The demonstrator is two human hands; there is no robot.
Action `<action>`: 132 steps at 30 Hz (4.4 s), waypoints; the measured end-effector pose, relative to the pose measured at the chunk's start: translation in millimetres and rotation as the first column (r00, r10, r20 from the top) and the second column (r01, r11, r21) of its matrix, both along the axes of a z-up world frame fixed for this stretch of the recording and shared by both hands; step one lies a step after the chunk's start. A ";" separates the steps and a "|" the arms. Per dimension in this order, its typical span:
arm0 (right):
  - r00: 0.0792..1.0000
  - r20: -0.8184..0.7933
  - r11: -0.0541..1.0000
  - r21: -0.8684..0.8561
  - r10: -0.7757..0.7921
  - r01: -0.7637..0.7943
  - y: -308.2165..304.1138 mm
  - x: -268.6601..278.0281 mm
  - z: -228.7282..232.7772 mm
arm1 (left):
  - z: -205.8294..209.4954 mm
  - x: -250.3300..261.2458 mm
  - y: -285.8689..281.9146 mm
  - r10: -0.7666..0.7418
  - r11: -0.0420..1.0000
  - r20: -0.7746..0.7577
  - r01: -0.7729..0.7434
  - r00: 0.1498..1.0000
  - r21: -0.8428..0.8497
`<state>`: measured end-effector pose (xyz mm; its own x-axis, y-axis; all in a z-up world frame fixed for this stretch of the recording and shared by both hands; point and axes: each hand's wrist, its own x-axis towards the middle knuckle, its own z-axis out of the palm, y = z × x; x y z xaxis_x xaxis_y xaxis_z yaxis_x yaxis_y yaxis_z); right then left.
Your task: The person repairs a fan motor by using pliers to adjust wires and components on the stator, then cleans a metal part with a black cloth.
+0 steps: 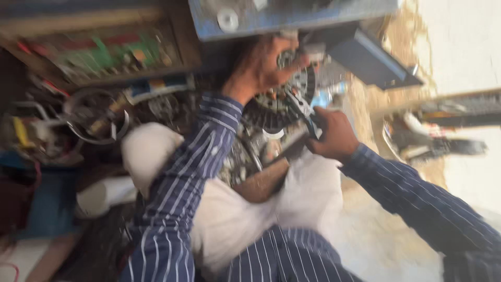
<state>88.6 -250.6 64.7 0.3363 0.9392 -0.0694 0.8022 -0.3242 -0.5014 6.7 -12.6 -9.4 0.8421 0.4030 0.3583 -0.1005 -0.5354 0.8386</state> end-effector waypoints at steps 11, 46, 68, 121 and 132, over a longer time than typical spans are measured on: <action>0.987 0.152 0.996 -0.087 0.044 -0.031 12.1 5.1 7.0 | -5.7 2.0 3.8 0.031 0.999 0.017 -0.031 0.999 -0.009; -0.902 -0.337 0.904 -0.231 0.272 0.359 -107.5 -67.1 -69.5 | 44.7 -9.2 9.5 -0.047 0.998 -0.092 0.051 0.995 0.040; -0.559 -0.827 0.982 -0.042 0.069 0.183 -99.3 -40.6 -24.9 | 81.6 -30.9 -12.7 0.160 0.859 -0.640 0.213 0.752 0.466; 0.991 0.108 0.979 -0.194 0.085 -0.063 13.8 19.4 2.6 | 32.6 -17.9 1.1 -0.081 0.981 0.058 0.069 0.995 0.183; 0.888 -0.404 0.842 -0.539 -0.220 -0.037 12.8 19.7 -6.2 | 42.5 -17.0 5.3 -0.100 0.989 0.013 0.098 0.995 0.115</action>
